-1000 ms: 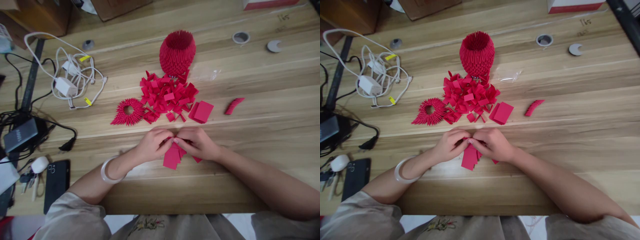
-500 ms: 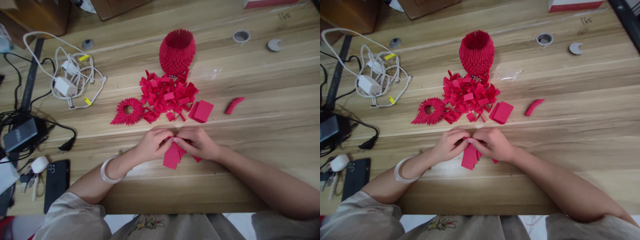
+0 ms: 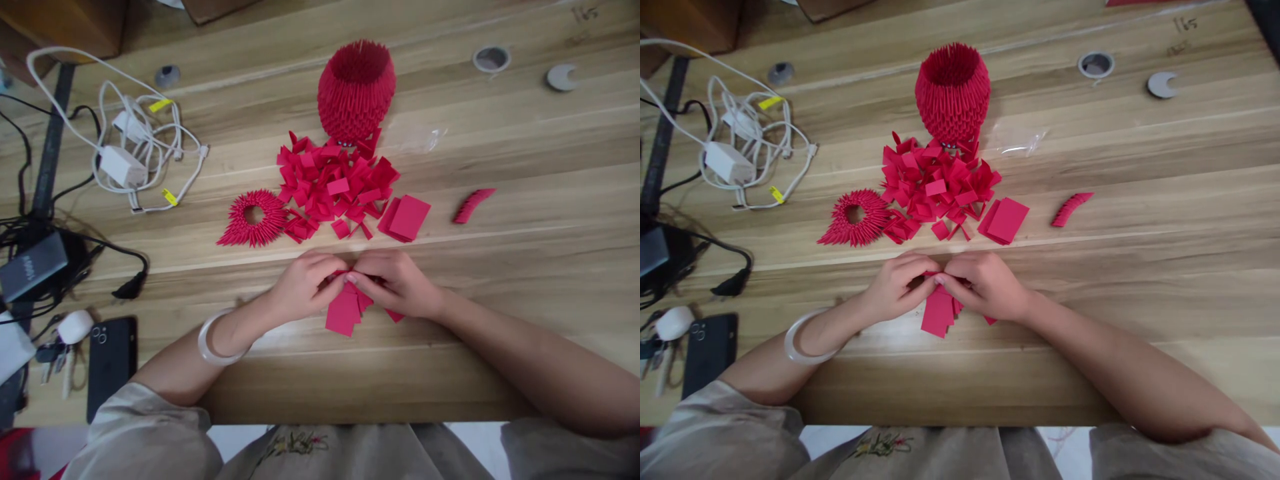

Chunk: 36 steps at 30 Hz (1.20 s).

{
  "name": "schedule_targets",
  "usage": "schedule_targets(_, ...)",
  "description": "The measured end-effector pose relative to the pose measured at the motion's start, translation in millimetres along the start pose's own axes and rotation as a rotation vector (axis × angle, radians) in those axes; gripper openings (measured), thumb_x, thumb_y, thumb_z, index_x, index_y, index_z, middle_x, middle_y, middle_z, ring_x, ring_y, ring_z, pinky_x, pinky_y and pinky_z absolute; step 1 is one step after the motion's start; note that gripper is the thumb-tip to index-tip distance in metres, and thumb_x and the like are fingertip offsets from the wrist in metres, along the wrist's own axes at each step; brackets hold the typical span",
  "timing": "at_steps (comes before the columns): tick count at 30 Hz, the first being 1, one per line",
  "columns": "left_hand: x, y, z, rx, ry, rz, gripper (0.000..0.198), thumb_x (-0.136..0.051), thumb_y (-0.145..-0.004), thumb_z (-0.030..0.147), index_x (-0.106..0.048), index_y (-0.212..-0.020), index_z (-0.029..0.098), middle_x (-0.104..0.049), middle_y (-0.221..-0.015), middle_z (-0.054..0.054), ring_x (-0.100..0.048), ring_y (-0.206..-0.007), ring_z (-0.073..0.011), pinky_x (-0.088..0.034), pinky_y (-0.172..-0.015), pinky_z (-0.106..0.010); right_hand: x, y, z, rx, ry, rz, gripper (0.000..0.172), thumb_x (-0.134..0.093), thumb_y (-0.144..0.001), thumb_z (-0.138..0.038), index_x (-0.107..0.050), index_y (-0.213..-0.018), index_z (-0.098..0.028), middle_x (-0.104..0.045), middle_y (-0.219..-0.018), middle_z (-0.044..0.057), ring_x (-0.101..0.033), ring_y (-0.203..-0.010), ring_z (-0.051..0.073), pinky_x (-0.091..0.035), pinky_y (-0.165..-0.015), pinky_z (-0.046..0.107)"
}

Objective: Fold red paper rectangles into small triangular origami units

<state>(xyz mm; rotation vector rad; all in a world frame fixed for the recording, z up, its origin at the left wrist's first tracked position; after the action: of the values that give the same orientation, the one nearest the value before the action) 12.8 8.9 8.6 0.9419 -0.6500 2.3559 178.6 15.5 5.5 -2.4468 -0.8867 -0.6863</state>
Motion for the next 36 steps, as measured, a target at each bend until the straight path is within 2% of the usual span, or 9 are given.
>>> schedule_targets(36, 0.4, -0.2, 0.6, -0.003, -0.006, 0.000, 0.014, -0.046, -0.087, 0.019, -0.055, -0.077, 0.014, -0.057, -0.065, -0.003, -0.051, -0.061, -0.0122, -0.043, -0.059, -0.024, -0.1, -0.3, 0.0, 0.003, -0.003, -0.004, 0.035, -0.041, -0.093, -0.024, -0.040, -0.058, -0.017, -0.038, -0.054, -0.002, -0.035, -0.053, 0.009, -0.030, -0.054, 0.023)
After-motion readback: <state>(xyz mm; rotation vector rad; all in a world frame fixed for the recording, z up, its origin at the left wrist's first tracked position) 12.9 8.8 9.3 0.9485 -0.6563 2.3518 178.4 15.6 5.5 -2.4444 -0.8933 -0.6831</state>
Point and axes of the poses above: each hand's wrist, its own y-axis away from the middle knuckle, its own x-axis out of the back of the hand, z = x × y, the point moved 2 cm from there along -y, towards the middle knuckle
